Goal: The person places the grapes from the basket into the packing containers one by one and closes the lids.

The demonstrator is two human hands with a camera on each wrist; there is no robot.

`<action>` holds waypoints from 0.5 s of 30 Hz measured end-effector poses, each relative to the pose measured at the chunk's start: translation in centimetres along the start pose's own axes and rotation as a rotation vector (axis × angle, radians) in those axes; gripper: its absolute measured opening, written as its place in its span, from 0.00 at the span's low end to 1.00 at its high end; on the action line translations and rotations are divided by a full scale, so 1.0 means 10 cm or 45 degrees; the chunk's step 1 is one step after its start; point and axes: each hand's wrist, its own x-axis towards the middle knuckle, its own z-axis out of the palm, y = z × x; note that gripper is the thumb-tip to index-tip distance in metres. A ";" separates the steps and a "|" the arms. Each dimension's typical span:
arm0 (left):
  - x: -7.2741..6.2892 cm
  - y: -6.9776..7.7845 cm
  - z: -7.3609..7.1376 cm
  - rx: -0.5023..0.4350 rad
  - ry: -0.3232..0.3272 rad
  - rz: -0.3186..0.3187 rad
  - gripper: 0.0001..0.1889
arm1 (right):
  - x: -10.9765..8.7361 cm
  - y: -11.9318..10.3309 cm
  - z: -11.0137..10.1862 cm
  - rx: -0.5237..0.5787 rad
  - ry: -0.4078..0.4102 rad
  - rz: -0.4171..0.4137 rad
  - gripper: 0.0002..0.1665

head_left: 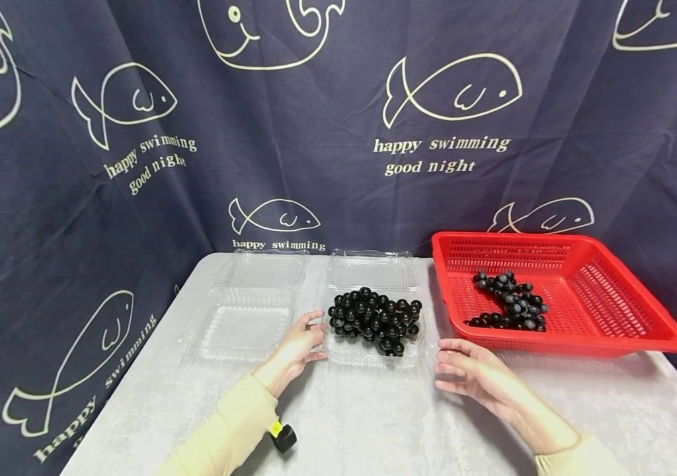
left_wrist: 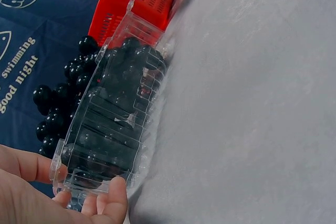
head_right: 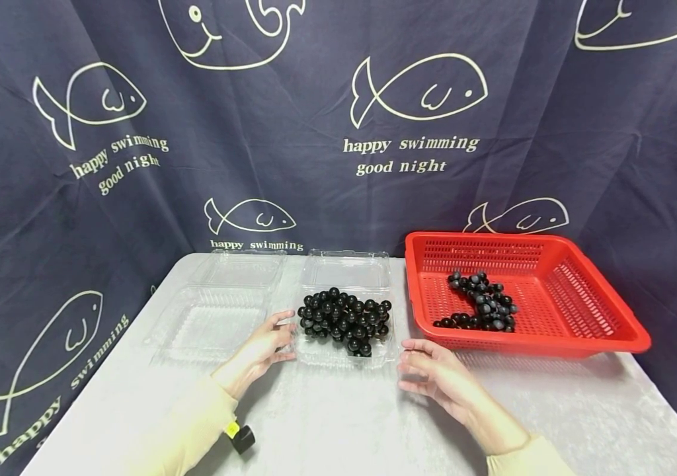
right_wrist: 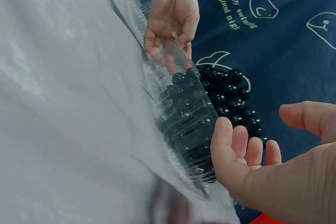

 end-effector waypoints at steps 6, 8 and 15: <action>0.00 -0.01 0.00 -0.006 0.005 0.001 0.34 | 0.07 0.06 -0.03 0.023 0.059 0.036 0.11; 0.00 -0.01 0.00 -0.006 0.005 0.001 0.34 | 0.09 0.08 -0.04 0.056 0.065 0.045 0.10; 0.01 -0.01 0.00 -0.001 0.006 0.000 0.34 | 0.17 0.14 -0.08 0.187 0.043 0.064 0.09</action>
